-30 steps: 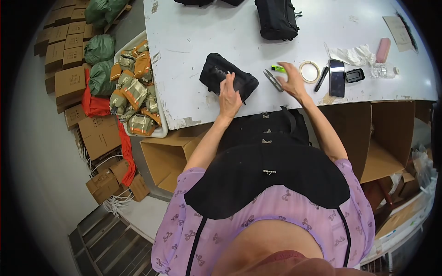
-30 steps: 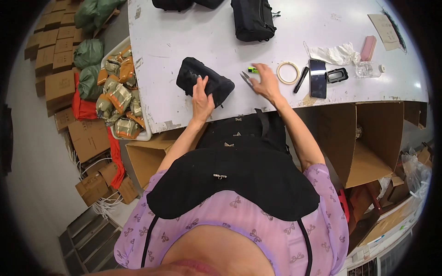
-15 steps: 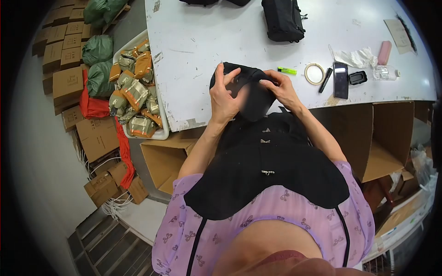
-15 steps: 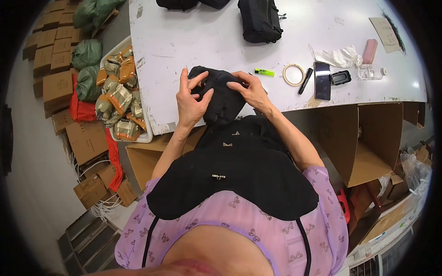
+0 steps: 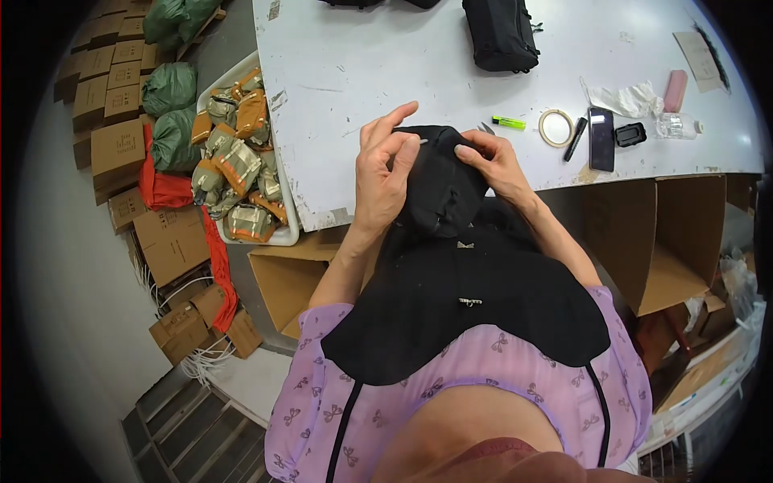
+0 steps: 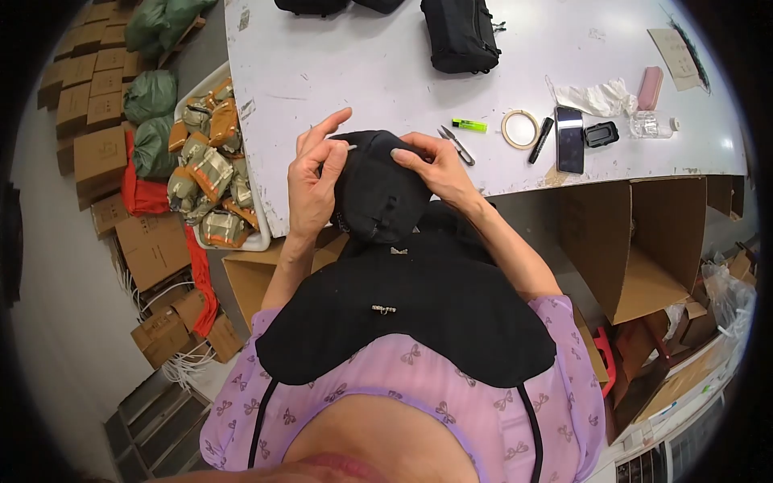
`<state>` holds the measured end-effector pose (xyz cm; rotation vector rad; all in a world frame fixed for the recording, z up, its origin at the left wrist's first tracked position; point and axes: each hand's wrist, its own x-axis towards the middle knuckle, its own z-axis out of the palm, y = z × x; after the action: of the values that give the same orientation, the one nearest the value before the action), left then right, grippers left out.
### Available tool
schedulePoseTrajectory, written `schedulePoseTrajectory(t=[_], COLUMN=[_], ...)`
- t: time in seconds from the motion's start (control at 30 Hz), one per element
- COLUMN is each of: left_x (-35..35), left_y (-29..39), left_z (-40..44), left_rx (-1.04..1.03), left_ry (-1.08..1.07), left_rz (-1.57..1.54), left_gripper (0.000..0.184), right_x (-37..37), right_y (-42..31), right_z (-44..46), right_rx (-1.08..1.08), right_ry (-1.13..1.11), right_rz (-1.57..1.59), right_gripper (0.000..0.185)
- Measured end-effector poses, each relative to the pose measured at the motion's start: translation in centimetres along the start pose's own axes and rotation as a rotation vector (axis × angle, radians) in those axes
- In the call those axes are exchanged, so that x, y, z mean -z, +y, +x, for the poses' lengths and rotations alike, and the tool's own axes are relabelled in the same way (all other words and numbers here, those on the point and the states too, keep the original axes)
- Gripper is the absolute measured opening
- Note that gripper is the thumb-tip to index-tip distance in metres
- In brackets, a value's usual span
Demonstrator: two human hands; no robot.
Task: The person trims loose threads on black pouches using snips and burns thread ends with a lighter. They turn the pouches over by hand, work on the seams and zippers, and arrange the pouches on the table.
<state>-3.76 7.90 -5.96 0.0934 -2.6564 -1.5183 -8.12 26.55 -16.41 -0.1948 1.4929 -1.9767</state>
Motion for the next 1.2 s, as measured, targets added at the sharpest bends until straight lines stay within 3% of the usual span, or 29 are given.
schedulePoseTrajectory(t=[0.2, 0.8, 1.2], left_x=[0.5, -0.5, -1.5], left_y=[-0.5, 0.4, 1.2], left_z=[-0.4, -0.7, -1.5], left_rx=[0.062, -0.125, -0.277], left_ry=[-0.149, -0.007, 0.133], left_rz=[-0.055, 0.23, 0.629], left_gripper=[0.022, 0.015, 0.005], right_x=[-0.9, -1.4, -1.5], right_y=[-0.4, -2.0, -2.4], right_z=[-0.2, -0.7, -1.0], right_rx=[-0.004, 0.078, 0.141], right_ry=[0.039, 0.096, 0.144], right_rz=[-0.001, -0.187, -0.275], right_gripper=[0.026, 0.026, 0.028])
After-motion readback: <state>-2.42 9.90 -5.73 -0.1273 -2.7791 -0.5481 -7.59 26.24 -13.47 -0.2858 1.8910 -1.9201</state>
